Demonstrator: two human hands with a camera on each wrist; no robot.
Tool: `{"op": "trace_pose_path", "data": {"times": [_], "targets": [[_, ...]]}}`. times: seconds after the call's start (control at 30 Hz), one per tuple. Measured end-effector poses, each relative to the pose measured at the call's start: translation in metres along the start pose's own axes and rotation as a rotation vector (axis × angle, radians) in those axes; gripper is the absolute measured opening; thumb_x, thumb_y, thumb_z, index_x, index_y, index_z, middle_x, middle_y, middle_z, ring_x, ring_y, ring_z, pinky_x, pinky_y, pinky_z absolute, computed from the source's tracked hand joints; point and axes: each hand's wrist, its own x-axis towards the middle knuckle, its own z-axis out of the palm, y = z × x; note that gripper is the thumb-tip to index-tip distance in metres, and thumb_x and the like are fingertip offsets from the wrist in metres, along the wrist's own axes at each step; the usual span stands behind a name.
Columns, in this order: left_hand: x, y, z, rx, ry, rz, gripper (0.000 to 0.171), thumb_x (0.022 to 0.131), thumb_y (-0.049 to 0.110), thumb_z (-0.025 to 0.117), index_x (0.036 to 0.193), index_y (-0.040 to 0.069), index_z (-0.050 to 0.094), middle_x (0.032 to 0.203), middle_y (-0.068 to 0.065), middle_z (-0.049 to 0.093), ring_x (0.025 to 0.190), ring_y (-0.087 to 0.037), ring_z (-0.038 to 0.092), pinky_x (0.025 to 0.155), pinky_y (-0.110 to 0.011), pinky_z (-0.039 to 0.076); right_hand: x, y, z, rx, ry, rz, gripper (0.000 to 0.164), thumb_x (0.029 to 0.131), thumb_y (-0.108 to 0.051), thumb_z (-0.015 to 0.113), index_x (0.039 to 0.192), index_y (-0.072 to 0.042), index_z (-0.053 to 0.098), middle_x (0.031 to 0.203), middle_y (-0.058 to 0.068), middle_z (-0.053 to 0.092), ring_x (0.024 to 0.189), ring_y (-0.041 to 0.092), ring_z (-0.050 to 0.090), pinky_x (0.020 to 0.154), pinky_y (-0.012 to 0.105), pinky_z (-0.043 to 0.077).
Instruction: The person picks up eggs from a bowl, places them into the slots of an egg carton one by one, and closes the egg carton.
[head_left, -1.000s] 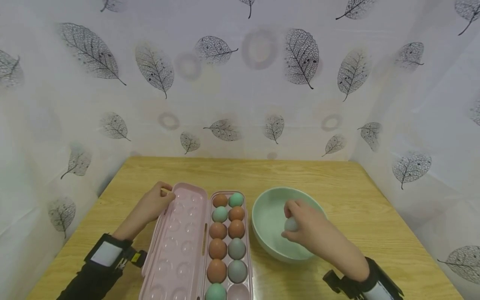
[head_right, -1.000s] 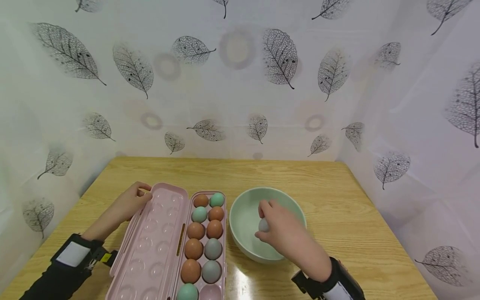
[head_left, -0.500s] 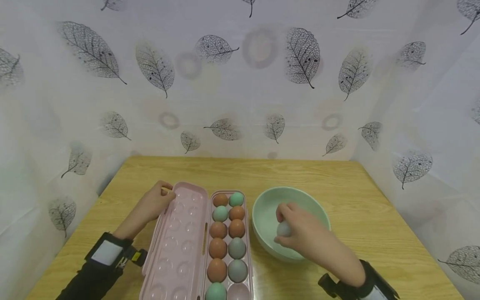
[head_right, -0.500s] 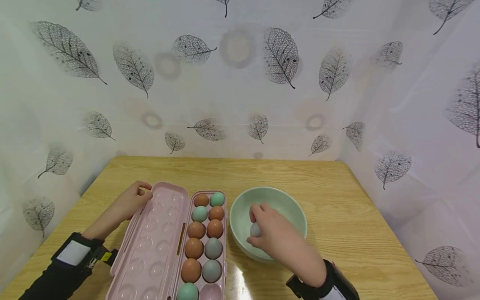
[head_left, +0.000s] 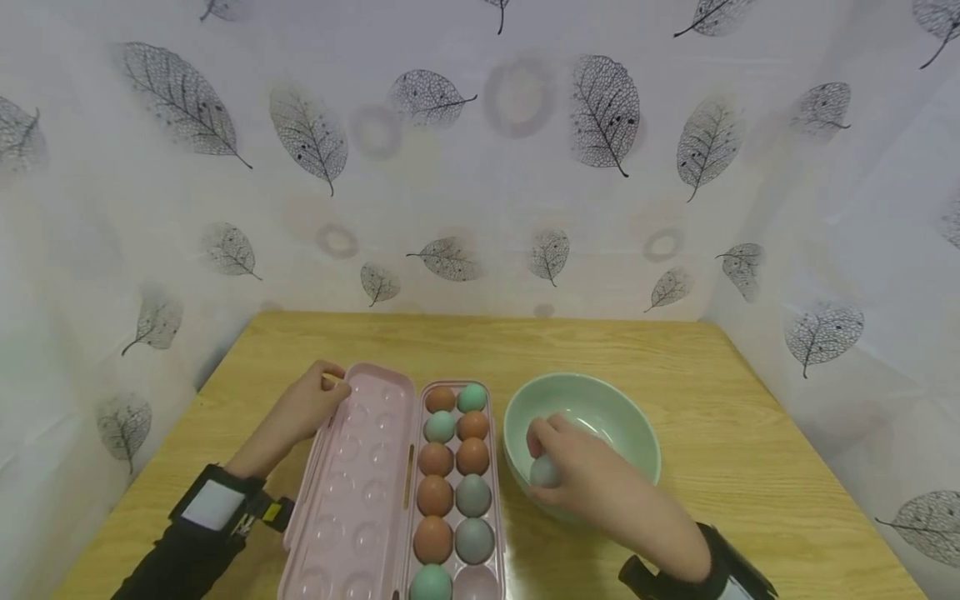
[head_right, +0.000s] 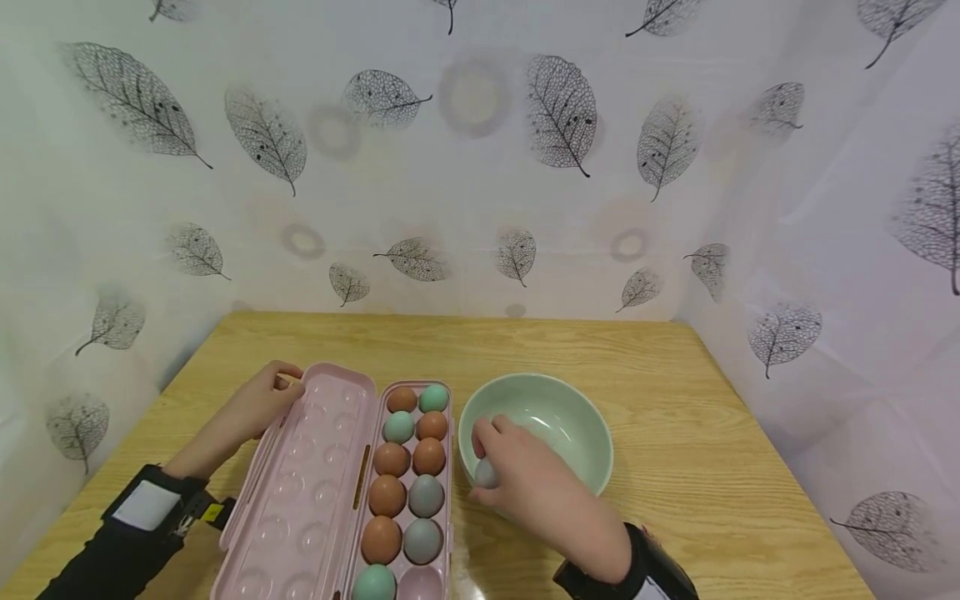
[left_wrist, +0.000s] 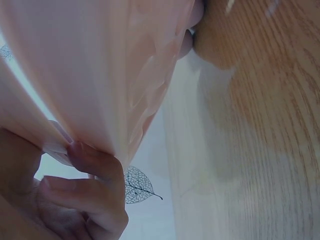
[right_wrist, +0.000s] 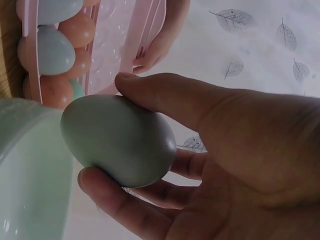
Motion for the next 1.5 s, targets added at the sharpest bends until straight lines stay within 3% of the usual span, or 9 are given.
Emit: {"op": "trace_pose_path", "data": {"times": [0.23,0.5,0.87,1.17,1.5], "targets": [[0.0,-0.003,0.0,-0.004,0.01,0.013,0.052,0.102,0.027,0.047,0.143,-0.005,0.039,0.131,-0.035,0.054,0.097,-0.033,0.065,0.064,-0.032,0.055,0.004,-0.012,0.006,0.02,-0.045,-0.045,0.043,0.072,-0.02,0.088,0.093,-0.019,0.051,0.088,-0.008,0.048,0.077,0.009,0.045,0.067,0.025,0.042],[-0.002,-0.001,0.0,-0.006,0.014,0.016,0.053,0.101,0.026,0.047,0.142,-0.005,0.039,0.131,-0.036,0.054,0.099,-0.034,0.065,0.065,-0.032,0.056,0.009,-0.027,0.013,0.011,-0.073,-0.084,0.043,0.074,-0.022,0.087,0.103,-0.015,0.056,0.09,-0.007,0.052,0.079,0.007,0.05,0.068,0.025,0.048],[-0.003,-0.003,0.002,-0.03,-0.001,-0.003,0.053,0.101,0.027,0.046,0.144,-0.004,0.038,0.134,-0.035,0.052,0.105,-0.036,0.063,0.069,-0.033,0.057,0.009,-0.048,0.022,0.109,-0.157,-0.115,0.041,0.08,-0.019,0.083,0.106,-0.023,0.051,0.097,-0.013,0.051,0.085,0.004,0.048,0.073,0.019,0.045],[-0.003,-0.004,0.001,-0.017,0.0,-0.003,0.054,0.101,0.027,0.046,0.144,-0.004,0.039,0.133,-0.034,0.052,0.107,-0.037,0.062,0.07,-0.033,0.057,0.011,-0.053,0.025,0.053,-0.173,-0.151,0.047,0.082,-0.024,0.083,0.113,-0.02,0.047,0.098,-0.014,0.048,0.083,0.003,0.047,0.072,0.018,0.045],[-0.002,0.0,-0.001,-0.005,-0.002,-0.015,0.054,0.101,0.027,0.046,0.144,-0.005,0.038,0.135,-0.036,0.052,0.104,-0.036,0.064,0.067,-0.032,0.057,0.009,-0.055,0.034,0.027,-0.171,-0.163,0.038,0.079,-0.022,0.082,0.101,-0.019,0.052,0.097,-0.013,0.045,0.082,0.003,0.043,0.072,0.017,0.043]]}}
